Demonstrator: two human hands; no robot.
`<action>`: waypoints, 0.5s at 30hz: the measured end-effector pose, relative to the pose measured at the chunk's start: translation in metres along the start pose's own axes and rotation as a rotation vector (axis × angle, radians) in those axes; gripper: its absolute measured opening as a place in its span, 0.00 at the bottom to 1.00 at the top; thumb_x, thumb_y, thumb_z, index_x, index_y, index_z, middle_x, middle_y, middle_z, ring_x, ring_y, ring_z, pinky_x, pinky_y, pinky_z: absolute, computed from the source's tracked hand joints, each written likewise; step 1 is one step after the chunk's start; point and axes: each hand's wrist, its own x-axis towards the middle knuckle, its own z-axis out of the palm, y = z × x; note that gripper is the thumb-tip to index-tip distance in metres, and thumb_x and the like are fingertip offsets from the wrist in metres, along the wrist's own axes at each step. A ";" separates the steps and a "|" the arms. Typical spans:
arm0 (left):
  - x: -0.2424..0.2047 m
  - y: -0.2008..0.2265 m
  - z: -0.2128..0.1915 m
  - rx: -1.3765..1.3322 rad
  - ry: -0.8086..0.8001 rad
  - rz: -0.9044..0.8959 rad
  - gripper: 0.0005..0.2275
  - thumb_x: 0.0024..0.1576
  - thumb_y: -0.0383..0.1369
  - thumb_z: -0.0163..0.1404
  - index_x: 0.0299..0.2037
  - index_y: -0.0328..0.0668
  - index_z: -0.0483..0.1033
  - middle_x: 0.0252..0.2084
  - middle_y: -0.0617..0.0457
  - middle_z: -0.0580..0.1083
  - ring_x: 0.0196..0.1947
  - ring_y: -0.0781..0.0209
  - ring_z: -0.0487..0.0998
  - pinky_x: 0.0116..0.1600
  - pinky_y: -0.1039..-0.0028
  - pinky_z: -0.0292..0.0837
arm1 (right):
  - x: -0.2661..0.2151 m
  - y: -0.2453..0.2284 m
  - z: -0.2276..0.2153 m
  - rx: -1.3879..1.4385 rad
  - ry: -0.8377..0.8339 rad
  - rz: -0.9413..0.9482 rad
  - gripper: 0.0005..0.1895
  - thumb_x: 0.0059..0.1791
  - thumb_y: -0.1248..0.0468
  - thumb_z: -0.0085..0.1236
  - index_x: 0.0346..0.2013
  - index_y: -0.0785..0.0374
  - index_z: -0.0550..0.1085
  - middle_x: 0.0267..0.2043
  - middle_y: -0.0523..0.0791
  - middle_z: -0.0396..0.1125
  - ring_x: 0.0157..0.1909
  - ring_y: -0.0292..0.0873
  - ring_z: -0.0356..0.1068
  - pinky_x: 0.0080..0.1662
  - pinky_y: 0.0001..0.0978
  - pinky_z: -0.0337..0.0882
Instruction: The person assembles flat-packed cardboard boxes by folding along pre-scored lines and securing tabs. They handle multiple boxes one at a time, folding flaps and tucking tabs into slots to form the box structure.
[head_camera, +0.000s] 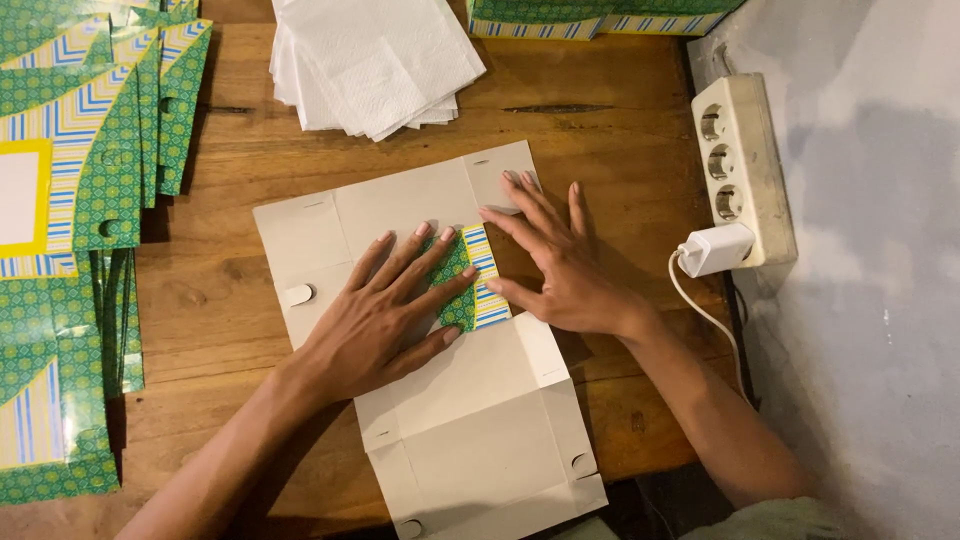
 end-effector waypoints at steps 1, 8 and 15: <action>0.000 0.000 0.000 -0.001 -0.001 0.000 0.25 0.63 0.51 0.40 0.71 0.61 0.63 0.77 0.43 0.53 0.77 0.42 0.45 0.75 0.48 0.36 | 0.002 -0.001 0.002 0.001 -0.001 0.001 0.37 0.50 0.46 0.55 0.70 0.54 0.59 0.77 0.56 0.41 0.79 0.61 0.36 0.66 0.78 0.27; 0.000 -0.001 0.001 -0.009 0.016 0.027 0.25 0.63 0.52 0.41 0.70 0.59 0.65 0.77 0.42 0.54 0.77 0.40 0.45 0.74 0.46 0.37 | 0.024 0.008 0.001 -0.097 0.241 0.070 0.27 0.48 0.43 0.60 0.59 0.46 0.70 0.70 0.48 0.52 0.74 0.56 0.50 0.67 0.68 0.46; 0.000 -0.001 0.002 0.003 0.038 0.029 0.26 0.63 0.54 0.41 0.70 0.58 0.65 0.76 0.42 0.54 0.77 0.42 0.46 0.74 0.47 0.37 | 0.026 0.010 0.005 -0.042 0.270 0.060 0.26 0.49 0.45 0.61 0.58 0.47 0.69 0.72 0.52 0.53 0.76 0.58 0.46 0.68 0.70 0.41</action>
